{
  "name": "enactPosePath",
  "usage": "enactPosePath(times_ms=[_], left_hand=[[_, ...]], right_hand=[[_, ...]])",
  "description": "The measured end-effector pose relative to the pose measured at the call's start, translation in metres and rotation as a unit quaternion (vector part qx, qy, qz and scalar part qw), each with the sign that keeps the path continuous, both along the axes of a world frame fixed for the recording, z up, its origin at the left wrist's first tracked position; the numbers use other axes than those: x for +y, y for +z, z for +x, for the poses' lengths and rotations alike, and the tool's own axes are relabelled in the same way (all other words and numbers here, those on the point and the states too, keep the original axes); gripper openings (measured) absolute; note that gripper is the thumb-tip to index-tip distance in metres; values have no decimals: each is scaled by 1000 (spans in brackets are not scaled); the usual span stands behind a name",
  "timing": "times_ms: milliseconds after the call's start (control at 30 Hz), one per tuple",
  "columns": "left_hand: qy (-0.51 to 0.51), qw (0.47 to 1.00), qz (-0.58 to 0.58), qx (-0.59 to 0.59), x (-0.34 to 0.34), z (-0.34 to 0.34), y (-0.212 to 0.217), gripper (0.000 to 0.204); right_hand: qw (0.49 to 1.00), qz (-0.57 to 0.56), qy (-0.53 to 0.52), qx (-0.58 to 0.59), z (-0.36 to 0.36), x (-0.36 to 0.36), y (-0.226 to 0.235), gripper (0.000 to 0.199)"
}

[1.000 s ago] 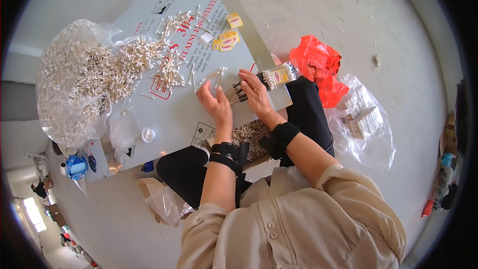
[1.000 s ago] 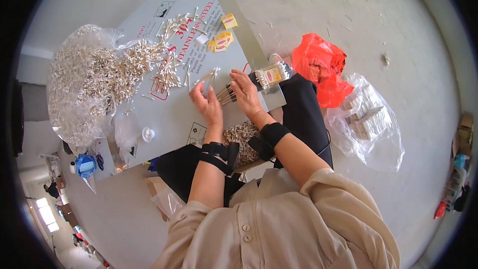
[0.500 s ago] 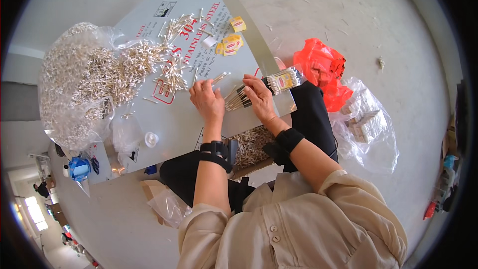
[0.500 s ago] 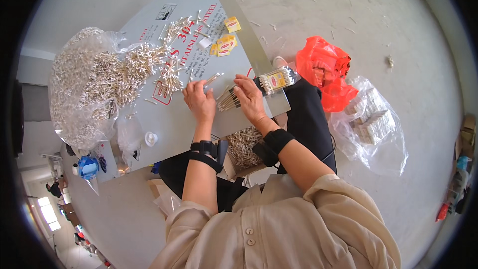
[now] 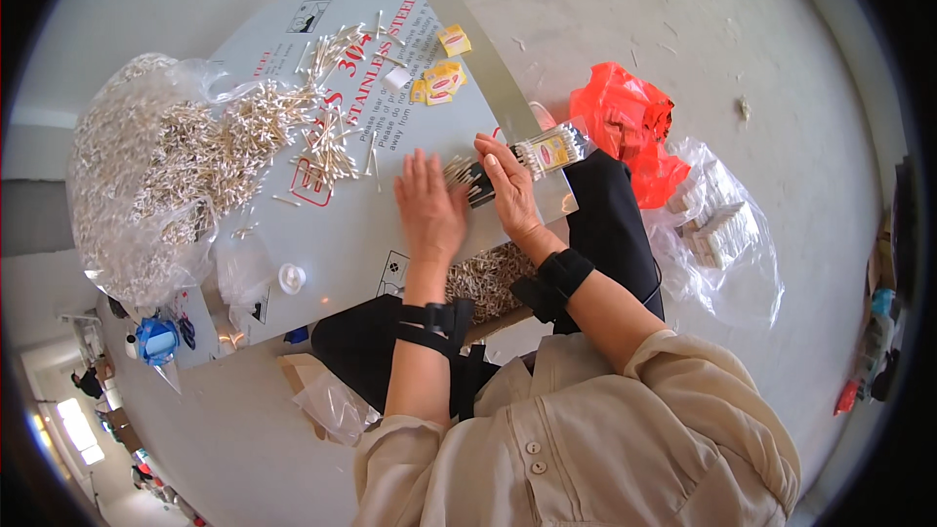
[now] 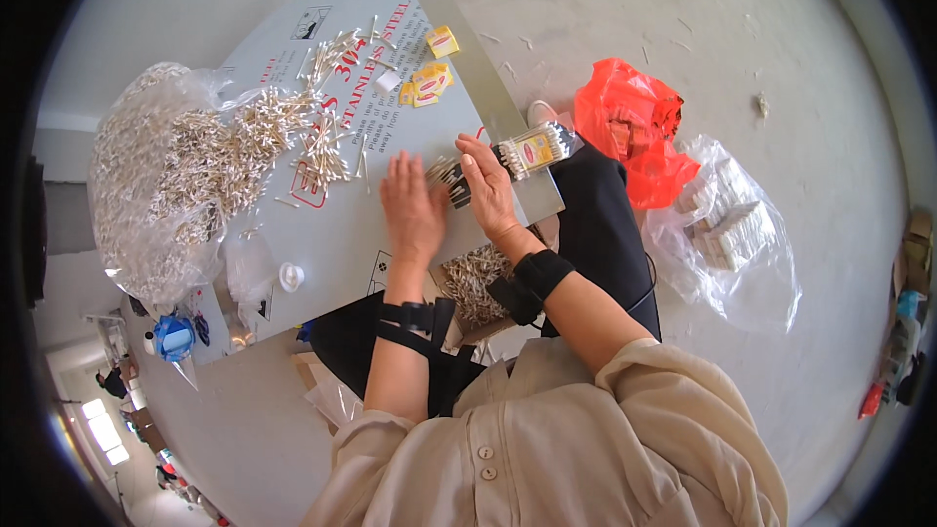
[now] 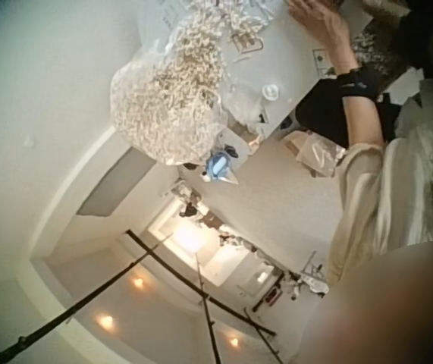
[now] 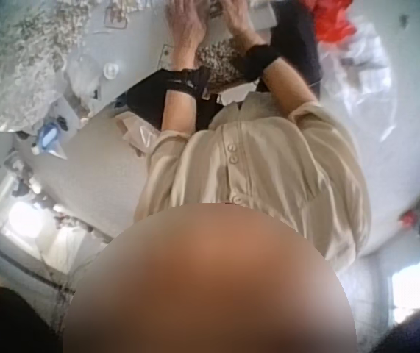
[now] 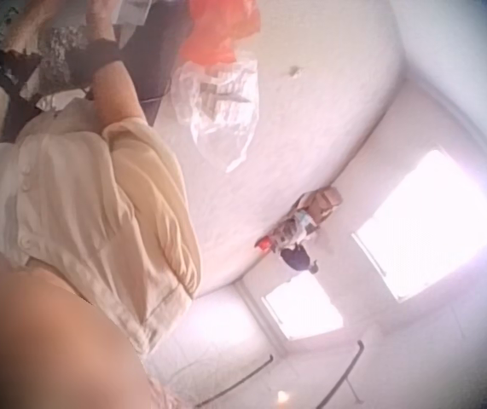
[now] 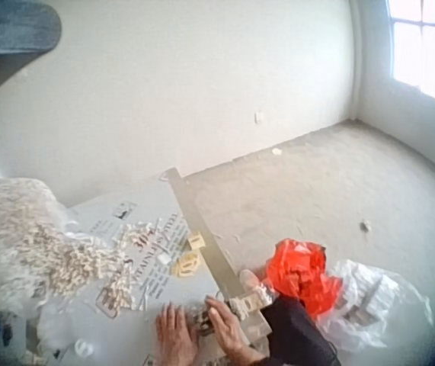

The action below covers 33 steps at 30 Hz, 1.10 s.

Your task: Packing cotton swabs into small individual plastic containers and organizing them.

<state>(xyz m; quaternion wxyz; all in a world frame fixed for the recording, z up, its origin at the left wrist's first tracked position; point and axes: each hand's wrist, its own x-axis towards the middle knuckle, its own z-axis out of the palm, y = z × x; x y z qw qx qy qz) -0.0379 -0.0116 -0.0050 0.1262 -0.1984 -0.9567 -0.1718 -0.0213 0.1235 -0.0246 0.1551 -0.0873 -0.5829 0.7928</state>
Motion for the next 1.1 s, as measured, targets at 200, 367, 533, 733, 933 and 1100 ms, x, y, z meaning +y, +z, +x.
enactPosePath(times_ms=[200, 367, 533, 733, 933, 1100], left_hand=[[18, 995, -72, -58, 10, -1, -1, 81], [-20, 993, -86, -72, -6, -20, 6, 78], [-108, 984, -81, -114, -5, 5, 7, 77], [29, 905, 417, -76, -1, 5, -7, 63], [60, 856, 501, -112, 31, 1, -10, 58], [31, 792, 597, -122, 26, -5, -16, 58]], right_hand=[[1000, -21, 13, -13, -1, 3, 2, 34], [1000, -3, 11, -11, 2, 0, 5, 34], [1000, -12, -23, -12, 5, 1, 5, 33], [995, -102, -15, -5, 0, -6, 9, 40], [999, -40, 1, 11, -9, -8, 2, 44], [992, -128, -2, -19, -7, 1, 5, 47]])
